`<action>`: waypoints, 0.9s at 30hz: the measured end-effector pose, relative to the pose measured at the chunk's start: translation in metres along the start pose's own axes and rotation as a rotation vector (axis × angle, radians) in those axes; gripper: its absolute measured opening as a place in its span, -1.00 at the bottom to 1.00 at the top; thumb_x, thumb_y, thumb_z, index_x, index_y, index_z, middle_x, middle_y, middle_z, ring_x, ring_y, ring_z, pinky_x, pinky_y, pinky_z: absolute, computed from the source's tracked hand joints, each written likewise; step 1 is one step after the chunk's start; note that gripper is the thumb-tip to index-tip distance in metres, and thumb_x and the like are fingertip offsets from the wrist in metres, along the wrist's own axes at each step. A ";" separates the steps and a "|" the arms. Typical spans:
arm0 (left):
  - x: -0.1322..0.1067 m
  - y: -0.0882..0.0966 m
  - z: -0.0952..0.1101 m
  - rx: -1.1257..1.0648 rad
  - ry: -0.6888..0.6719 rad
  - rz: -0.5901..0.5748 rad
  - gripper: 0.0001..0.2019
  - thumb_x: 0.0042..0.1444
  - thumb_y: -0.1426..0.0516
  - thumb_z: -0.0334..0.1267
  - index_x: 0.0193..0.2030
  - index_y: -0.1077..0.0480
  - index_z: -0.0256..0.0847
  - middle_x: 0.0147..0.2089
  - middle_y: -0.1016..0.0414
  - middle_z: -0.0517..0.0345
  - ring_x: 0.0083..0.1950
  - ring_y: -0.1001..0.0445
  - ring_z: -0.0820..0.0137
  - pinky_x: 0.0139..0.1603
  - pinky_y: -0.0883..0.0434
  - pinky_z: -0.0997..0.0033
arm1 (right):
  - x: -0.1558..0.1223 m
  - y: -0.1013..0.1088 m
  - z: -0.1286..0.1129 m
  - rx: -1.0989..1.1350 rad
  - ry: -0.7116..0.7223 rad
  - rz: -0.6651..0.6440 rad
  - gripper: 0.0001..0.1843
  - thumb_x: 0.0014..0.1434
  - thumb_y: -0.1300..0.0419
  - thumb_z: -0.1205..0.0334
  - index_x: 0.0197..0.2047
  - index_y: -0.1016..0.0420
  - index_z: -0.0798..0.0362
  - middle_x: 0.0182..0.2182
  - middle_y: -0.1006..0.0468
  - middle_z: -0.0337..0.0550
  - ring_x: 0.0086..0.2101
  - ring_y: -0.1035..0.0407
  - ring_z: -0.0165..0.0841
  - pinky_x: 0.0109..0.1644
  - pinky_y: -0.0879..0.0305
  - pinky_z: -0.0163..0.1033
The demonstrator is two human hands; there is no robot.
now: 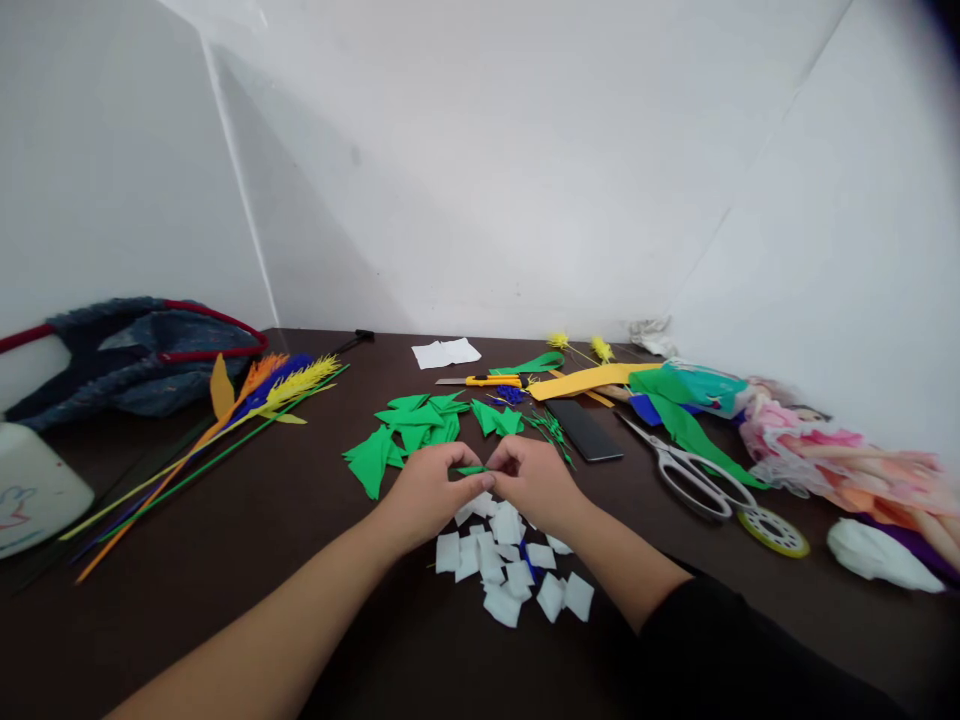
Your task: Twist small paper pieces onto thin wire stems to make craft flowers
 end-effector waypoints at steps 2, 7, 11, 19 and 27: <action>0.001 -0.001 -0.003 0.002 0.017 0.003 -0.79 -0.05 -0.07 -0.12 -0.47 -0.40 -0.21 -0.51 -0.38 0.18 -0.44 -0.30 0.39 -0.45 -0.18 0.43 | 0.000 0.002 -0.001 -0.010 0.016 0.000 -0.96 -0.12 -0.20 0.32 -0.54 -0.39 0.05 -0.65 -0.40 -0.30 -0.58 -0.25 -0.46 -0.50 -0.12 -0.37; 0.002 0.008 -0.007 0.025 0.054 0.092 -0.78 -0.02 -0.03 -0.12 -0.47 -0.40 -0.20 -0.61 -0.25 0.27 -0.55 -0.17 0.46 -0.53 -0.09 0.48 | 0.002 0.012 0.002 -0.053 0.027 -0.037 -0.95 -0.10 -0.20 0.30 -0.55 -0.43 0.05 -0.64 -0.41 -0.29 -0.57 -0.24 -0.47 -0.50 -0.11 -0.36; 0.003 0.014 -0.011 0.015 0.093 0.144 -0.77 -0.02 -0.02 -0.11 -0.44 -0.39 -0.20 -0.64 -0.21 0.29 -0.59 -0.13 0.48 -0.56 -0.05 0.50 | 0.005 0.028 0.016 -0.066 -0.024 -0.019 -0.92 -0.10 -0.16 0.36 -0.58 -0.42 0.06 -0.64 -0.42 -0.28 -0.56 -0.26 -0.44 -0.48 -0.15 -0.34; 0.005 0.008 0.006 0.066 0.004 0.143 -0.80 -0.01 -0.02 -0.17 -0.45 -0.41 -0.18 -0.53 -0.38 0.25 -0.48 -0.28 0.42 -0.46 -0.17 0.47 | 0.001 0.015 0.000 0.193 0.090 -0.016 -0.78 0.10 -0.04 0.23 -0.30 -0.51 0.04 -0.34 -0.55 -0.16 -0.28 -0.41 -0.35 -0.17 -0.28 -0.24; 0.005 -0.001 0.006 -0.073 0.070 0.097 -0.82 -0.01 -0.02 -0.20 -0.43 -0.39 -0.22 -0.45 -0.47 0.18 -0.43 -0.35 0.41 -0.40 -0.24 0.43 | -0.001 0.008 0.012 0.400 -0.049 0.066 -0.90 -0.01 -0.13 0.30 -0.43 -0.47 0.06 -0.53 -0.52 -0.22 -0.45 -0.39 -0.38 -0.34 -0.31 -0.28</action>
Point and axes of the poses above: each hand's wrist, its own x-axis towards the middle knuckle, its own y-axis out of the back of the hand, z = x × y, the point moved 10 cm from there along x, towards the middle knuckle
